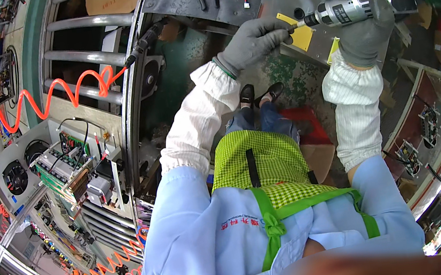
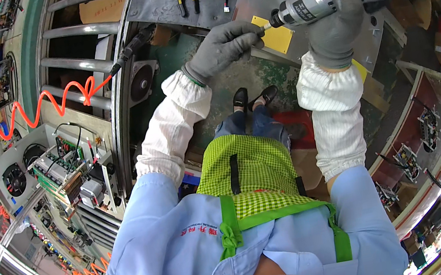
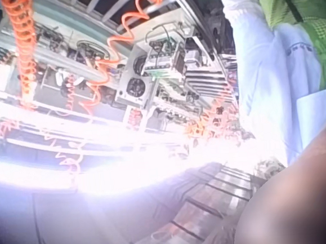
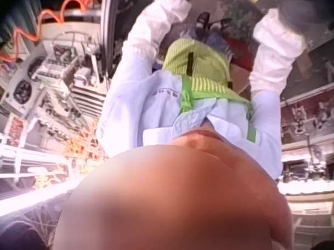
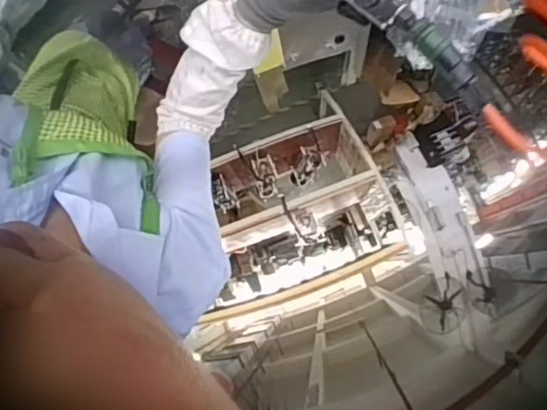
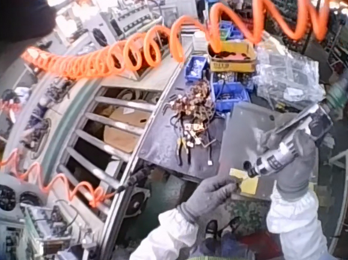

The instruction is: The person is assembling a metal housing by applying labels and using a pneumatic screwdriver to fasten components.

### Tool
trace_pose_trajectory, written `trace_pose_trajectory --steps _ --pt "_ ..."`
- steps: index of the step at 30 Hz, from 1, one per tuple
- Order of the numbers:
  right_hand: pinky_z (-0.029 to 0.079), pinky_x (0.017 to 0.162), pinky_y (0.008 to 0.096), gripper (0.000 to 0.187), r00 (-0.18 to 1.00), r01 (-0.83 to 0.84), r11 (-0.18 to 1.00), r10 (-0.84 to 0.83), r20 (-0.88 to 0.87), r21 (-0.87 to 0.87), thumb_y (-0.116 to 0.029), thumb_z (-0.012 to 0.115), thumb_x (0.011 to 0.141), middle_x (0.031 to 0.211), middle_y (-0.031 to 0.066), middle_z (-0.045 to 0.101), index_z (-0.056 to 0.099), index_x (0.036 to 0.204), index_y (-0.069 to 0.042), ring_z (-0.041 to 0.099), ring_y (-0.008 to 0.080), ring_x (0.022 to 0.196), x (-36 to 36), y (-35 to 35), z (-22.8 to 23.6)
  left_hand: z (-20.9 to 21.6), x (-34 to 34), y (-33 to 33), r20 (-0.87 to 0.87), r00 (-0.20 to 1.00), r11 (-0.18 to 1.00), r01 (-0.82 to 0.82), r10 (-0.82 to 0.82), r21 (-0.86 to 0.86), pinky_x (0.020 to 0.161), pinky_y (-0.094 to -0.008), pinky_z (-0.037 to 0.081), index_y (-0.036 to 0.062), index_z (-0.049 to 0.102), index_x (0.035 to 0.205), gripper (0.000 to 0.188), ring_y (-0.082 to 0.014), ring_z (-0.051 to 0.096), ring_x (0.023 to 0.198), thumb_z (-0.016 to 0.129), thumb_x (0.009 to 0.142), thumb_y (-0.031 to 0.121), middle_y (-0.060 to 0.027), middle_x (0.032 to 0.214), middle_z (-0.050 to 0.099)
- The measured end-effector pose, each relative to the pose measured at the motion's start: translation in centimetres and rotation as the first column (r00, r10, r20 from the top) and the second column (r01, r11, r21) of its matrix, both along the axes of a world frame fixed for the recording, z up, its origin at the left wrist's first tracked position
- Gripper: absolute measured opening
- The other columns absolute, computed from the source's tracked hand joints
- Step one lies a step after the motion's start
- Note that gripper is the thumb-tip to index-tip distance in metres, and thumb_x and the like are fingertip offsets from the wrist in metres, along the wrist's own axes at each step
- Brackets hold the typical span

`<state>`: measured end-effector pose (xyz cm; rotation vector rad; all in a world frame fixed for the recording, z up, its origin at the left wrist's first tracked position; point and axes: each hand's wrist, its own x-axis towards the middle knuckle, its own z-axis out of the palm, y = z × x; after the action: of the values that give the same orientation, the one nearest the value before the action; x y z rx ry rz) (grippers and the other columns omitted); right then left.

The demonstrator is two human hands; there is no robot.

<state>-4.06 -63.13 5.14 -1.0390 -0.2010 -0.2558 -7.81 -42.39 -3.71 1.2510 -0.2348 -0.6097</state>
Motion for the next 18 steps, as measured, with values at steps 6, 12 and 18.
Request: trace_pose_trajectory --steps 6,12,18 --pt "0.053 0.076 0.0452 0.037 0.96 -0.281 0.945 0.278 0.043 0.169 -0.028 0.052 0.088 0.081 0.0161 0.066 0.06 0.103 0.005 0.065 0.0316 0.082 0.9 -0.2 -1.8 -1.1 1.8 0.1 0.213 0.964 0.975 0.119 -0.159 0.189 0.063 -0.0241 0.048 0.002 0.062 0.115 0.029 -0.01 0.058 0.07 0.062 0.094 0.022 -0.004 0.087 0.067" --pt "0.054 0.08 0.0454 0.035 0.978 0.173 0.931 -0.122 0.172 -0.322 -0.018 0.054 0.087 0.085 0.0168 0.066 0.053 0.111 0.008 0.065 0.0309 0.084 2.1 0.6 -5.8 -0.3 4.4 -0.7 0.498 0.79 0.709 -0.115 -0.359 0.695 0.068 -0.0376 0.05 0.0096 0.062 0.118 0.046 -0.0283 0.064 0.075 0.07 0.083 0.037 -0.0134 0.081 0.066" --pt "0.055 0.077 0.0447 0.03 0.963 0.259 0.914 -0.22 0.153 -0.313 -0.012 0.054 0.086 0.084 0.0176 0.065 0.052 0.109 0.007 0.065 0.0295 0.078 1.6 2.0 -5.9 -0.8 4.6 -1.7 0.44 0.796 0.579 -0.142 -0.415 0.803 0.072 -0.0414 0.051 0.0108 0.06 0.122 0.047 -0.0316 0.066 0.081 0.069 0.082 0.035 -0.0134 0.085 0.068"
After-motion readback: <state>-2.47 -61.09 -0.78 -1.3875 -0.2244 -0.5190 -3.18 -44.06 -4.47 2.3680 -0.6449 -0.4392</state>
